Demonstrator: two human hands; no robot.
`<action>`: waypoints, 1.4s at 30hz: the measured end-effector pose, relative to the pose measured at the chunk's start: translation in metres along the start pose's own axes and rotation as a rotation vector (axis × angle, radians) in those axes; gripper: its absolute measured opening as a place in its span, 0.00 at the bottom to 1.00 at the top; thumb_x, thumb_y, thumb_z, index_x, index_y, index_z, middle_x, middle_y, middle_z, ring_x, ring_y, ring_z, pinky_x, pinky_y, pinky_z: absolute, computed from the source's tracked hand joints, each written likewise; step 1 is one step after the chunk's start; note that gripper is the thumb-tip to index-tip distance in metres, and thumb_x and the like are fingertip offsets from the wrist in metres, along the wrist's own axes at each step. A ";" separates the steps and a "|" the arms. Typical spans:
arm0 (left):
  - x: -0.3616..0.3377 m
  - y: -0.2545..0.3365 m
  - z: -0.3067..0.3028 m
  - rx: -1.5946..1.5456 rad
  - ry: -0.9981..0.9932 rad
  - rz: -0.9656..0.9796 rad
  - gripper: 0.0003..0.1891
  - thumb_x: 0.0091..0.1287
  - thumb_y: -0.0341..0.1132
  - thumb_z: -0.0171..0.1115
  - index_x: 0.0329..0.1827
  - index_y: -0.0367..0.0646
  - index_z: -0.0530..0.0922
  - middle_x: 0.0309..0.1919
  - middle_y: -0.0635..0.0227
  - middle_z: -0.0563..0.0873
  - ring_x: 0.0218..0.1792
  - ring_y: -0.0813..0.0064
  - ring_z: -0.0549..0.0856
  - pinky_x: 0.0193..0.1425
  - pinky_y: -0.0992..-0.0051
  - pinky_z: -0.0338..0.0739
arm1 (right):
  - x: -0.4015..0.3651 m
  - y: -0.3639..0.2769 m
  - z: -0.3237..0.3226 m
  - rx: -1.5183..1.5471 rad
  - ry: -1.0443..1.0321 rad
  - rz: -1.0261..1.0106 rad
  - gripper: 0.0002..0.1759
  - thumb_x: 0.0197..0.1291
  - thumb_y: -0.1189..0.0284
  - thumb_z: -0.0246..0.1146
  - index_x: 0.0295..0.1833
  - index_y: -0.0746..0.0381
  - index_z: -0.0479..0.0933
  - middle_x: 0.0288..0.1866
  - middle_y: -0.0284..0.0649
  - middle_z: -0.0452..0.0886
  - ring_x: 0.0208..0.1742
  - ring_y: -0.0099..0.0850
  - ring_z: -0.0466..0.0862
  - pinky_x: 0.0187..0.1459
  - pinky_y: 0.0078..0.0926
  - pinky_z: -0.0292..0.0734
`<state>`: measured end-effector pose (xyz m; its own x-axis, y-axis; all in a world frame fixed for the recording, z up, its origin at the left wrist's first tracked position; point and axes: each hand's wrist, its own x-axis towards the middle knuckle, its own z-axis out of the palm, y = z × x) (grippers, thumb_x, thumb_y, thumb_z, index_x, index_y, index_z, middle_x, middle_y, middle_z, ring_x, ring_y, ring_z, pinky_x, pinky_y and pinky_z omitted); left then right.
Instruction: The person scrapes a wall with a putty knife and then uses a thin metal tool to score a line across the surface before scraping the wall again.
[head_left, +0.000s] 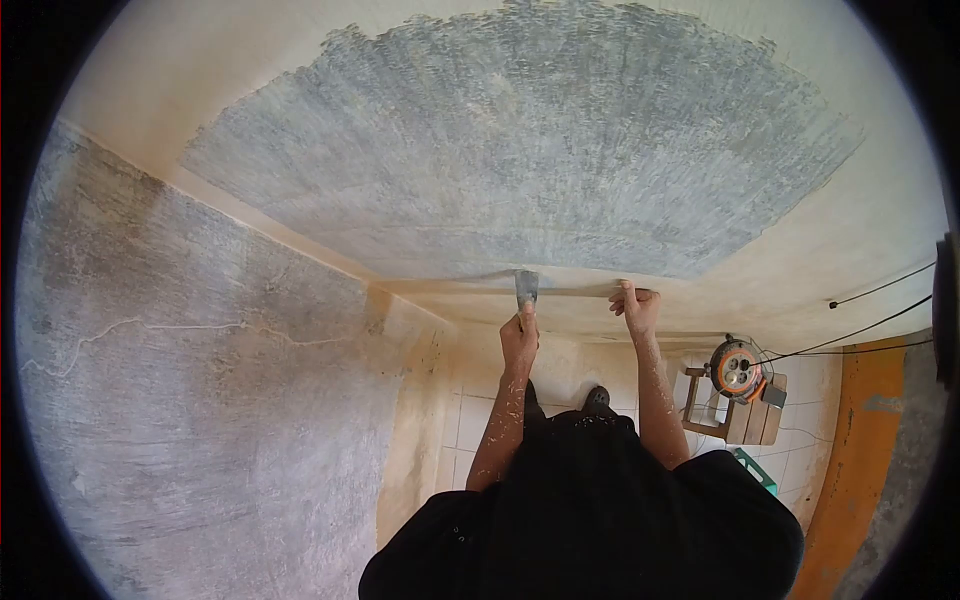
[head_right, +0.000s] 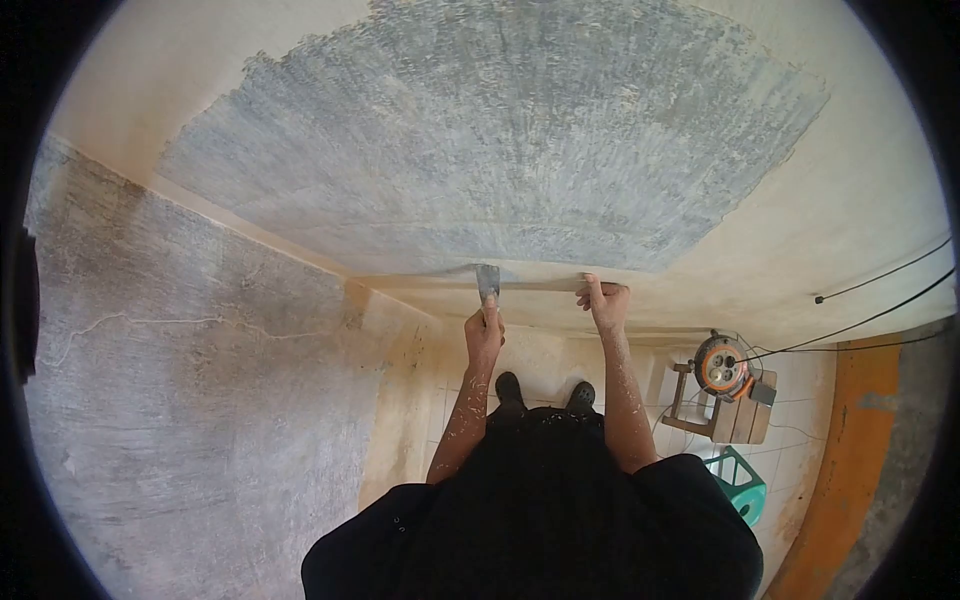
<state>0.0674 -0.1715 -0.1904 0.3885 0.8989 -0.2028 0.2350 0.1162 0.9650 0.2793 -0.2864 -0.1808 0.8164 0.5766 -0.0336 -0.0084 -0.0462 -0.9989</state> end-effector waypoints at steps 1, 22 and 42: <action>-0.006 0.003 0.001 -0.024 -0.006 0.005 0.29 0.74 0.53 0.51 0.18 0.41 0.69 0.12 0.74 0.69 0.15 0.83 0.69 0.20 0.75 0.65 | -0.001 0.001 -0.003 0.001 0.003 0.001 0.27 0.66 0.61 0.62 0.22 0.73 0.81 0.18 0.43 0.81 0.17 0.25 0.79 0.20 0.21 0.74; -0.004 0.003 -0.001 -0.065 0.009 0.128 0.29 0.76 0.55 0.46 0.17 0.46 0.65 0.10 0.78 0.65 0.11 0.86 0.64 0.15 0.79 0.58 | 0.003 0.002 0.002 0.005 -0.005 -0.021 0.28 0.68 0.59 0.60 0.22 0.73 0.81 0.18 0.43 0.82 0.17 0.25 0.80 0.20 0.21 0.75; -0.014 0.002 -0.007 -0.111 -0.003 0.027 0.30 0.75 0.53 0.50 0.16 0.40 0.69 0.10 0.75 0.68 0.14 0.83 0.68 0.19 0.75 0.64 | 0.001 0.007 -0.001 -0.025 -0.022 -0.027 0.31 0.69 0.56 0.58 0.23 0.73 0.81 0.19 0.44 0.82 0.18 0.27 0.81 0.20 0.22 0.75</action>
<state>0.0562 -0.1811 -0.1840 0.3961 0.9009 -0.1773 0.1241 0.1387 0.9825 0.2802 -0.2872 -0.1878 0.8034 0.5954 -0.0071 0.0286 -0.0504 -0.9983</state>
